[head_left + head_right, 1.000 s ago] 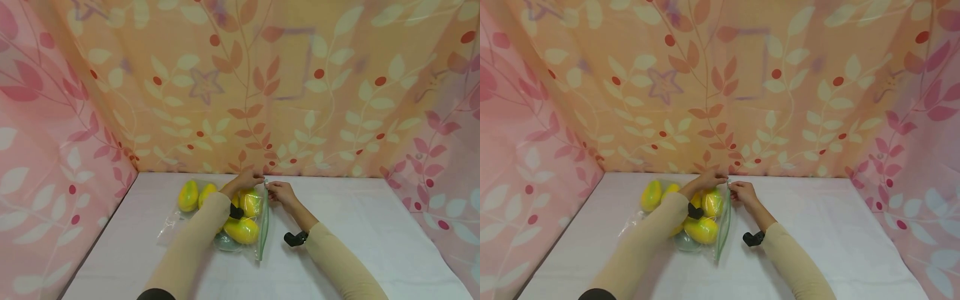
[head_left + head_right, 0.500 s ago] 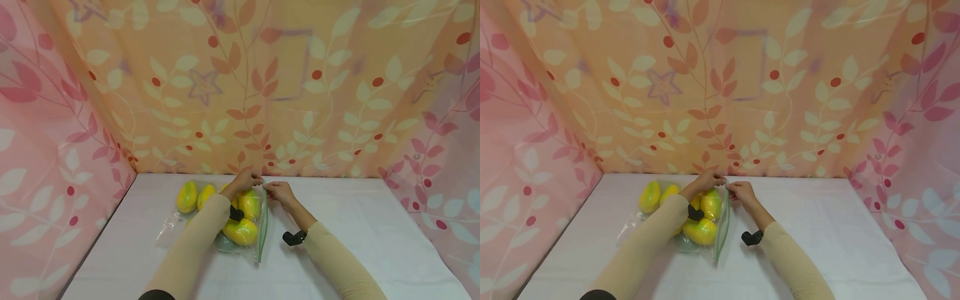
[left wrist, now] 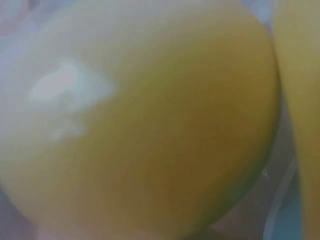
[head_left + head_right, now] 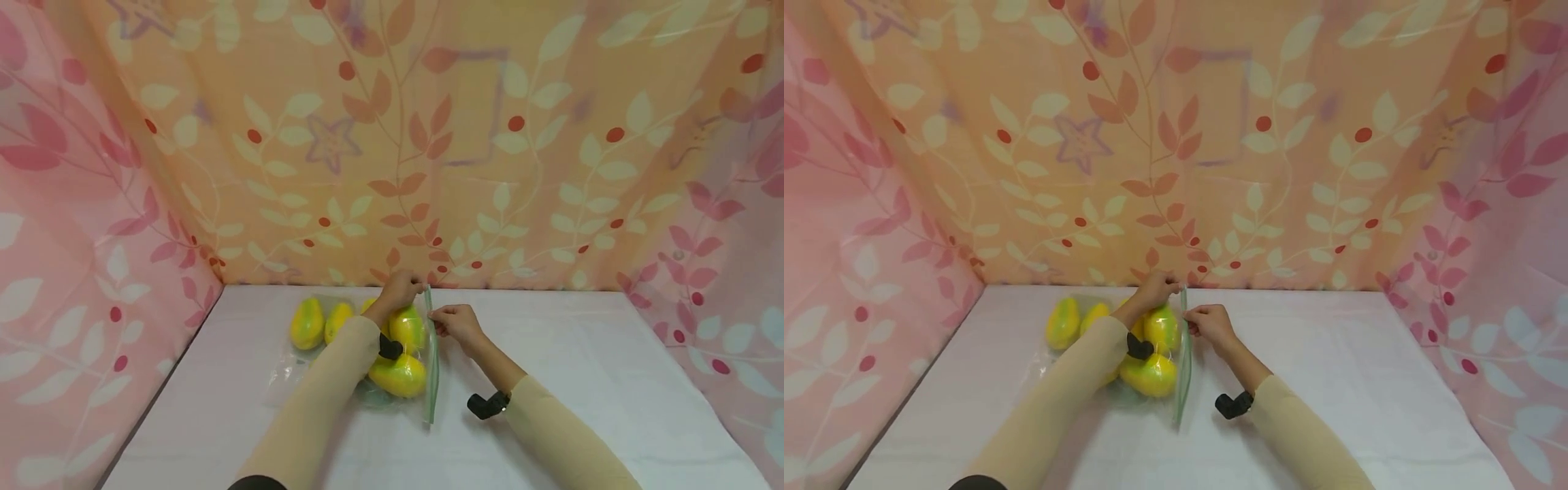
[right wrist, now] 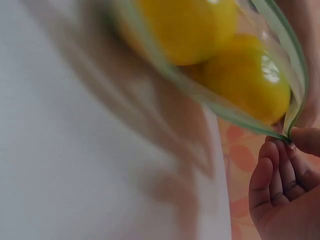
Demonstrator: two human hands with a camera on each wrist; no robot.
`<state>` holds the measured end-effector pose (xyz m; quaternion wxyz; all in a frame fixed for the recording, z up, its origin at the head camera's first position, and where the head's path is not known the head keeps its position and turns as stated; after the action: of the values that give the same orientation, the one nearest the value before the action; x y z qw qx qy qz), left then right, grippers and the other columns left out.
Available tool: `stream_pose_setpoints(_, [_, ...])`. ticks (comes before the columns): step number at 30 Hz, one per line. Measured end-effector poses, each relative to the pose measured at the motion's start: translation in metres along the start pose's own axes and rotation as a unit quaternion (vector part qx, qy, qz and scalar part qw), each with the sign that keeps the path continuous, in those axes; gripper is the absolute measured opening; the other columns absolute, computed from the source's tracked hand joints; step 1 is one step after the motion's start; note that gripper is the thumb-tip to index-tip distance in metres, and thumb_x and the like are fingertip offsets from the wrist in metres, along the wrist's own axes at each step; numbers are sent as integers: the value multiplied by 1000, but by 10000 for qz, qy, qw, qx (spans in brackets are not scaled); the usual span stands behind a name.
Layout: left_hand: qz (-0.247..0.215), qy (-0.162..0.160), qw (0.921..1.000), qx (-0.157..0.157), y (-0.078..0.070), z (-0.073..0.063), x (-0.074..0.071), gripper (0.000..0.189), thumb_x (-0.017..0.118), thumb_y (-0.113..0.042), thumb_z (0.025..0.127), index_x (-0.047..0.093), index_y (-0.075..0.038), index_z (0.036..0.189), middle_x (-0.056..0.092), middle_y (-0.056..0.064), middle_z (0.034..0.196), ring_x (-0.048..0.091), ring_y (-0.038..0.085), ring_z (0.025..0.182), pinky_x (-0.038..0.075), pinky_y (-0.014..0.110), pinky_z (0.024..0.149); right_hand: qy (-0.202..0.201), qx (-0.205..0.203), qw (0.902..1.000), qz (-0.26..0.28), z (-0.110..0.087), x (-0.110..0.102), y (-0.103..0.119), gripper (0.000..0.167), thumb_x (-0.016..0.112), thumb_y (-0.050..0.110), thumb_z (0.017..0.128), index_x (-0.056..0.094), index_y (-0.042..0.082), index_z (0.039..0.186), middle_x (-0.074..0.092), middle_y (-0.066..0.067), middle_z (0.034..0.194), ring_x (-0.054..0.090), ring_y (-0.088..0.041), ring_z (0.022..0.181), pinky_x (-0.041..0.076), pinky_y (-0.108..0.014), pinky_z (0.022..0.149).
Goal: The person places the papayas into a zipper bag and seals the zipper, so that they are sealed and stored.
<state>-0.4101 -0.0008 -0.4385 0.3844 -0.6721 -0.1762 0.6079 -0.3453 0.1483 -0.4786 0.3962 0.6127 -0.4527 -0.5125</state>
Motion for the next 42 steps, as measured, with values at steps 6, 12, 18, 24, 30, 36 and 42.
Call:
stream_pose_setpoints(6, [-60,-204,9998,-12,-4,2,-4,25,58,-24,98,73,-5,91,60,1,82,49,15,71,43,23,66,214,14,9993,-306,-42,0,-8,22,68,18,90,73,-3,87,63,-2,65,55,-14,58,52,-27,60])
stream_pose_setpoints(12, [-148,-394,9991,-46,-1,2,-6,21,60,-23,96,73,-8,90,62,3,83,52,18,78,44,25,69,1256,-73,9917,-256,-87,6,-26,25,69,17,88,71,-6,82,60,1,59,53,-12,55,48,-24,55])
stream_pose_setpoints(18, [-145,-473,9986,-171,0,1,-8,21,59,-23,97,72,-8,91,61,2,83,52,17,77,45,25,70,2429,163,9698,155,-123,16,-36,30,70,14,84,66,-16,82,61,4,56,54,-6,52,47,-19,51])
stream_pose_setpoints(24, [-204,-306,9991,-195,-4,4,-5,24,60,-24,97,71,-5,87,57,2,79,50,17,74,42,23,65,2891,88,9573,54,-131,9,-40,36,69,13,85,60,-22,84,60,3,57,52,-5,51,46,-17,50])
stream_pose_setpoints(30, [-134,-107,9993,-319,0,3,-1,21,60,-22,96,72,-5,92,61,3,85,52,18,80,45,23,71,3031,80,9528,-134,-133,7,-43,37,70,15,86,62,-20,83,61,2,57,52,-6,51,46,-18,50])
stream_pose_setpoints(36, [-168,-39,9994,-308,1,3,0,19,60,-21,96,72,-7,93,61,4,87,52,19,82,47,25,75,2983,179,9542,-116,-132,6,-46,36,70,16,86,63,-19,83,61,1,57,54,-8,51,47,-19,50])
stream_pose_setpoints(42, [-82,-114,9998,-144,1,6,0,19,60,-20,97,73,-6,94,64,5,89,52,18,80,47,25,74,2950,156,9552,-166,-129,2,-47,35,71,17,86,65,-18,83,61,1,57,54,-8,49,47,-19,49])
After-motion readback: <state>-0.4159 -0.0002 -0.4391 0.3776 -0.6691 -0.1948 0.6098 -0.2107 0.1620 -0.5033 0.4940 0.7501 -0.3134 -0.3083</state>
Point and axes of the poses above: each hand's wrist, its own z-axis towards the middle knuckle, its own x-axis out of the palm, y = z × x, the point moved 3 cm from there along z, towards the middle knuckle
